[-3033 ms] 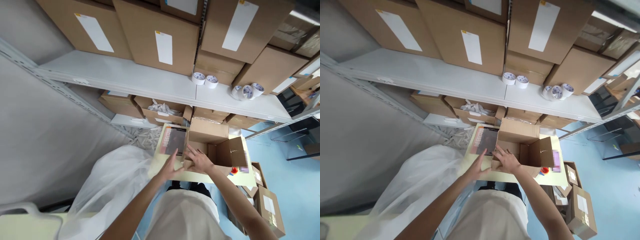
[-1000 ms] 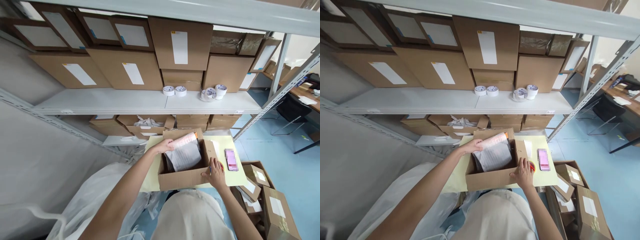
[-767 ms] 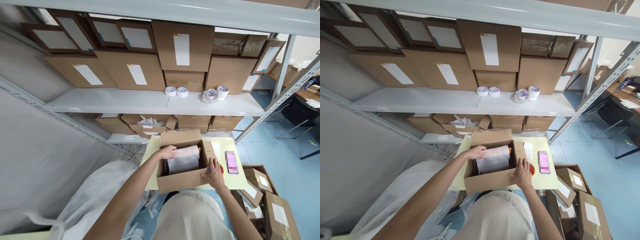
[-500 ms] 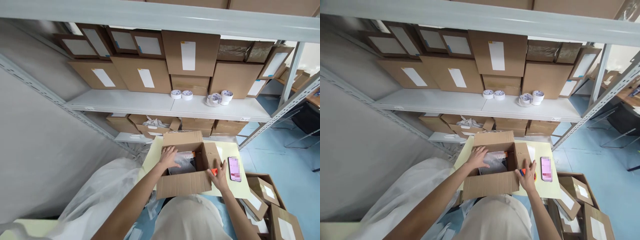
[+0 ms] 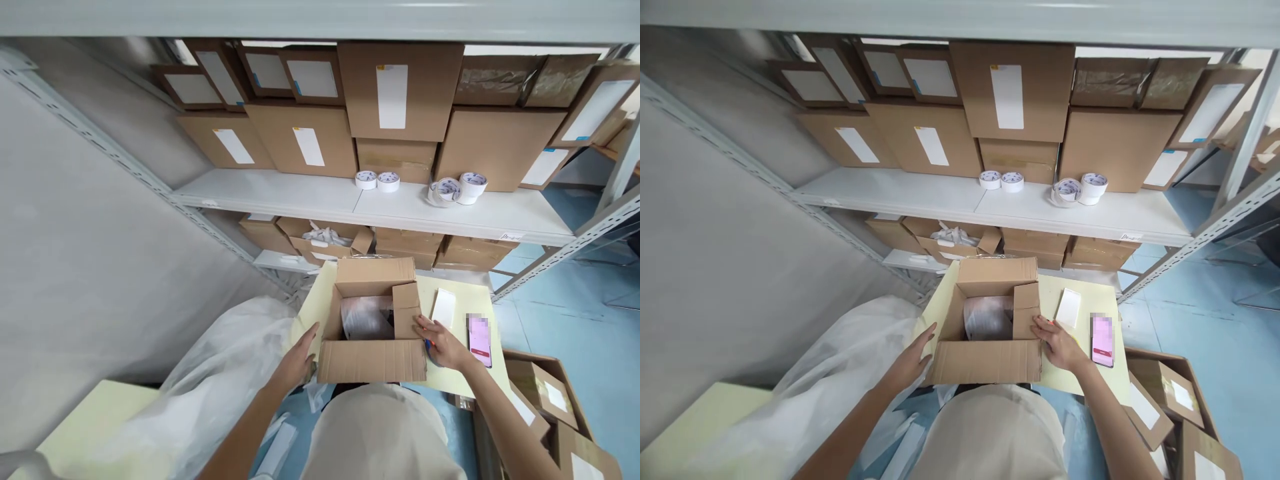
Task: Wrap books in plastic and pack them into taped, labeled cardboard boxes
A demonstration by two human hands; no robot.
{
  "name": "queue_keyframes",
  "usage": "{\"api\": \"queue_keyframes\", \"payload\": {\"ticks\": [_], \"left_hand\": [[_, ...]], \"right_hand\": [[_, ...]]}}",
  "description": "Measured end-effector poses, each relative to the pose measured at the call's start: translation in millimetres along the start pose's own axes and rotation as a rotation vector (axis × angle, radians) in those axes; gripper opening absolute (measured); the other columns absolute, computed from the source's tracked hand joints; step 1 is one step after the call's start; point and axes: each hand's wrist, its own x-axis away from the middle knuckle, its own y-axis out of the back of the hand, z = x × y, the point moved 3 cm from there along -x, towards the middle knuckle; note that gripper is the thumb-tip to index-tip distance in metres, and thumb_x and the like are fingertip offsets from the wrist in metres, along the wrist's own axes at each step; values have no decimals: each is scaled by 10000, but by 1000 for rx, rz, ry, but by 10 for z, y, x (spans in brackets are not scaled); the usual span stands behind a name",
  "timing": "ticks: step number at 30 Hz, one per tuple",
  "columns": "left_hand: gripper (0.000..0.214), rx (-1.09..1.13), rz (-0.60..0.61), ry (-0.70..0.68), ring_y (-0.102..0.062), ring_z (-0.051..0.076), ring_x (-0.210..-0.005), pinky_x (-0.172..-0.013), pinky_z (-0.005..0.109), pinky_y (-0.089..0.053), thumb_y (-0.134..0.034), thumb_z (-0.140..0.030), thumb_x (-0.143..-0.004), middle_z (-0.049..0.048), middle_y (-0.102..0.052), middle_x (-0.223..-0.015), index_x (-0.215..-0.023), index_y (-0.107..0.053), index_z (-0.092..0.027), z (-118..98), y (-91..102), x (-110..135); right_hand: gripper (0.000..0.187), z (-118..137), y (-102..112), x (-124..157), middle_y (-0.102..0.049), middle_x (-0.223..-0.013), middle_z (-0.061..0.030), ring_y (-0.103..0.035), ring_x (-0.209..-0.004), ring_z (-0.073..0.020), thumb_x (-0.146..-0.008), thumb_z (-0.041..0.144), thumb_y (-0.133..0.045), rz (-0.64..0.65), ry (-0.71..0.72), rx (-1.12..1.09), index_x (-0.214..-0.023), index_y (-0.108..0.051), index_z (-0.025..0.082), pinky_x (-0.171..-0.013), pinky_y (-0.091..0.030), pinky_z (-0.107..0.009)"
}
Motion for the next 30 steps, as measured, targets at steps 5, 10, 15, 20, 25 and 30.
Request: {"api": "queue_keyframes", "payload": {"ticks": [5, 10, 15, 20, 25, 30], "left_hand": [[570, 16, -24, -103, -471, 233, -1361, -1121, 371, -413, -518, -257, -796, 30, -493, -1487, -1365, -539, -236, -155, -66, 70], [526, 265, -261, 121, -691, 271, -1072, -900, 376, -575, -561, -510, -801, 96, -747, -1107, -1217, -615, -192, -124, -86, -150], [487, 474, -370, 203, -718, 259, -1003, -940, 408, -560, -640, -469, -744, 134, -758, -1051, -1119, -632, -157, -78, -214, -444], [353, 276, -400, 138, -712, 264, -1016, -987, 427, -530, -546, -393, -815, 90, -755, -1090, -1060, -699, -189, -54, -257, -548], [360, 188, -413, 101, -715, 253, -1006, -942, 389, -557, -506, -378, -858, 69, -753, -1102, -1105, -702, -203, -72, -249, -504], [497, 295, -404, 98, -698, 229, -1060, -960, 380, -544, -496, -410, -885, 105, -741, -1130, -1308, -562, -157, -70, -290, -453]], "right_hand": [[698, -33, 100, -83, -258, -1606, -109, -218, -1486, -321, -743, 152, -584, 182, 5, 58, -1432, -486, 204, -1189, -207, -543], [280, -129, 88, -193, -654, -1246, -130, -610, -1178, -312, -897, 399, -529, -206, -92, -385, -999, -714, 216, -1024, -472, -485], [624, -378, -143, -377, -563, -1268, -155, -640, -993, -264, -703, 558, -719, -527, -416, -751, -1203, -544, 228, -790, -580, -438], [819, -586, 34, -817, -496, -1430, -147, -481, -1315, -298, -668, 624, -724, -500, -474, -980, -1358, -451, 277, -1031, -450, -483], [717, -578, 250, -1306, -628, -1321, -97, -584, -1215, -293, -797, 761, -459, -471, -377, -1186, -1309, -530, 263, -981, -484, -471], [859, -498, 171, -1199, -597, -1371, -97, -563, -1237, -310, -804, 859, -170, -548, -312, -1084, -1026, -706, 226, -979, -485, -448]]}}
